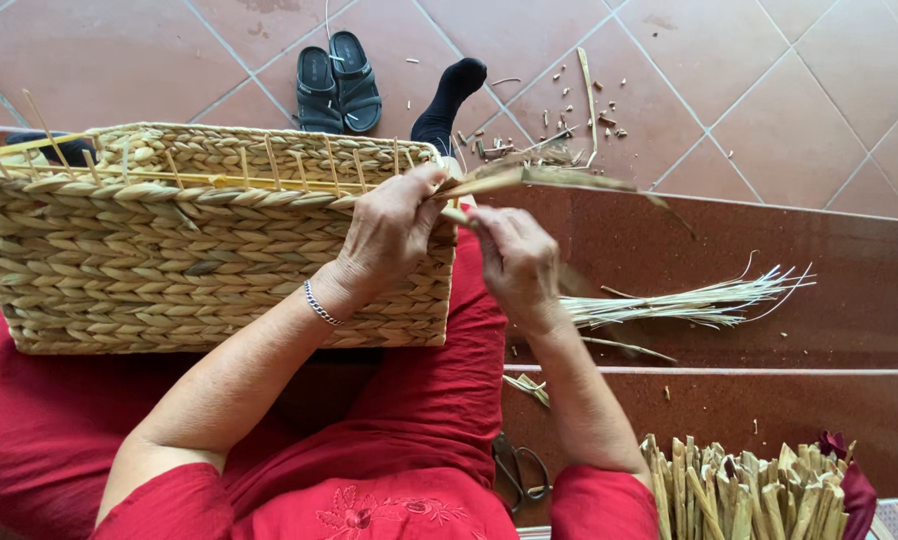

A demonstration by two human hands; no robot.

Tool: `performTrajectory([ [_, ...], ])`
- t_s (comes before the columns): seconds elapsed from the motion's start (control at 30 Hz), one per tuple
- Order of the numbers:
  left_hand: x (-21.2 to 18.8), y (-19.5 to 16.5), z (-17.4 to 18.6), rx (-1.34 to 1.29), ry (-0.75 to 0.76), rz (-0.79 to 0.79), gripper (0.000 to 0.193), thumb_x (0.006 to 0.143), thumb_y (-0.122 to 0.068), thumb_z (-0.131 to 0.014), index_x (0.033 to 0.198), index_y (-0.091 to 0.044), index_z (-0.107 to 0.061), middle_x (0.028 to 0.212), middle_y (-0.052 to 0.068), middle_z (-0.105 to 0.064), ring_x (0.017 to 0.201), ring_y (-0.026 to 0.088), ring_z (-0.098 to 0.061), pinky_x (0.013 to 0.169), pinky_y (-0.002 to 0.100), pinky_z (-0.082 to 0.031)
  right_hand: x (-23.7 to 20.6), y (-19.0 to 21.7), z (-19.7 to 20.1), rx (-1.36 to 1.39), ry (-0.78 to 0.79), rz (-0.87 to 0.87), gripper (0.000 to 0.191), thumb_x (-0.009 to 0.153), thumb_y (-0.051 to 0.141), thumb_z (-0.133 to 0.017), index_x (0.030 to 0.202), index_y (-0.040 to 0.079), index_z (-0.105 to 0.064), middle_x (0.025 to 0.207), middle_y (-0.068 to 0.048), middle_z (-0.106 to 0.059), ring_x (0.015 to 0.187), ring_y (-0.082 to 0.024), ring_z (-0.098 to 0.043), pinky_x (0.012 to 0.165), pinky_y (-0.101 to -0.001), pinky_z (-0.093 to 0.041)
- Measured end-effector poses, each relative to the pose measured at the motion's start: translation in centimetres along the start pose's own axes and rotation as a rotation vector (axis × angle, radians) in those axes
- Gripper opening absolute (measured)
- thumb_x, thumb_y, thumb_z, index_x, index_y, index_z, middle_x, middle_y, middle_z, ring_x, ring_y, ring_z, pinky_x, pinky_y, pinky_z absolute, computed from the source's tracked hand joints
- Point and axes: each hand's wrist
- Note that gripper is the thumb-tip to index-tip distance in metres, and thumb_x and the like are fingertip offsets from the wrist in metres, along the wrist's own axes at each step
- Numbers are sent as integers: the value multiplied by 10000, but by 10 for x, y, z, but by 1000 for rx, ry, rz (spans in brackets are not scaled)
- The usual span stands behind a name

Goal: The person weaves a rectangular basket by hand, interlacing dried palm strips through vertical stakes along the rim. They repeatedly pull strips tight, adjust the weave, and occasionally reach for additional strips from a nearby pile.

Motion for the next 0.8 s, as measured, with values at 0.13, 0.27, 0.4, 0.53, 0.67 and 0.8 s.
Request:
performTrajectory([
  [0.13,3,2,0,-36,-84,-18,156,952,-24,-739,1076,-7,-648,873,140,-696,808,283,-720,693,408,-575,-16,-7,-19,388,92,-123,77,930,39,-759,993,65,-722,932,-64,-668,813,-135,-624,688,-254,-528],
  [0.27,2,1,-3,164,-126,-254,175,907,3,-732,1060,-7,-647,957,142,-666,872,312,-699,760,409,-589,-11,-30,-37,987,7,-245,94,964,-14,-692,1048,27,-680,1163,-19,-667,958,-94,-650,850,-247,-586],
  [0.4,-2,-1,-5,243,-55,-236,186,887,39,-713,1062,31,-649,1004,162,-622,820,314,-696,707,388,-588,-3,-48,-63,1101,-113,-438,154,1012,-26,-662,1159,0,-624,1006,-78,-701,846,-111,-664,760,-241,-555],
  [0.53,-5,-2,-4,309,-29,-291,246,872,41,-694,1110,59,-635,1026,168,-610,873,325,-682,724,387,-584,-6,-48,-83,1181,-217,-371,196,1007,-45,-623,1193,0,-582,1066,-84,-699,933,-117,-689,853,-273,-601],
  [0.67,-10,-6,-6,505,18,-328,340,858,23,-647,1188,102,-628,1021,170,-589,919,306,-644,765,371,-573,-11,-47,-91,1181,-238,-380,169,1024,-43,-621,1179,-8,-561,1078,-113,-721,978,-129,-704,879,-280,-594],
  [0.8,-15,-13,-7,724,73,-357,416,846,-73,-600,1212,123,-622,1061,176,-586,950,288,-586,770,380,-501,-11,-53,-91,1178,-191,-380,142,1042,-41,-626,1172,-30,-570,1076,-122,-714,955,-137,-701,857,-296,-596],
])
Point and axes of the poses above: each hand's wrist, its own x-axis towards the middle knuckle, its own z-axis out of the back of the hand, y = z × x
